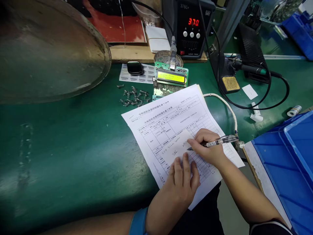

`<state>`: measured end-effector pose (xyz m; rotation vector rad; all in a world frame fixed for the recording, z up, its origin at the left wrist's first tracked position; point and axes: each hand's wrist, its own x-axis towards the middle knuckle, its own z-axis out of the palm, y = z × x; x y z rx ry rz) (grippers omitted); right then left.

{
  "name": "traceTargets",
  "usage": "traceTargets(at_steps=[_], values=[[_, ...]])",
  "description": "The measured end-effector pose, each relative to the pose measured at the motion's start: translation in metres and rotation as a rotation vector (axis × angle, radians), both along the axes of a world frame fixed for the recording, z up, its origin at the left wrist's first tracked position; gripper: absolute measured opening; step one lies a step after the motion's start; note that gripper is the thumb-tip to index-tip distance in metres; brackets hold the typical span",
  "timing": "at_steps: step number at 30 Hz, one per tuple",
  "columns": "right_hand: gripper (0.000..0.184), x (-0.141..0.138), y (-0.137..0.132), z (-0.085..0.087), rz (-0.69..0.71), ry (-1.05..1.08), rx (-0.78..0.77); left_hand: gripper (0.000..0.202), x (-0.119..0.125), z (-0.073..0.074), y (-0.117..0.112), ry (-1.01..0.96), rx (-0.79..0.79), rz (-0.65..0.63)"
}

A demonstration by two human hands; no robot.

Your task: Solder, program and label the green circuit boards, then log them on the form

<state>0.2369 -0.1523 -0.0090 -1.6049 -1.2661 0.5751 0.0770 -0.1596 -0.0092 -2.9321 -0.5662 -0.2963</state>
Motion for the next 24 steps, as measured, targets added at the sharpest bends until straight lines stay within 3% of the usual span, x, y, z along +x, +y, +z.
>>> traceTargets(at_steps=[24], values=[[0.033, -0.0002, -0.0005, -0.0043, 0.004, -0.086, 0.036, 0.040, -0.0009, 0.0043, 0.0030, 0.047, 0.034, -0.056]])
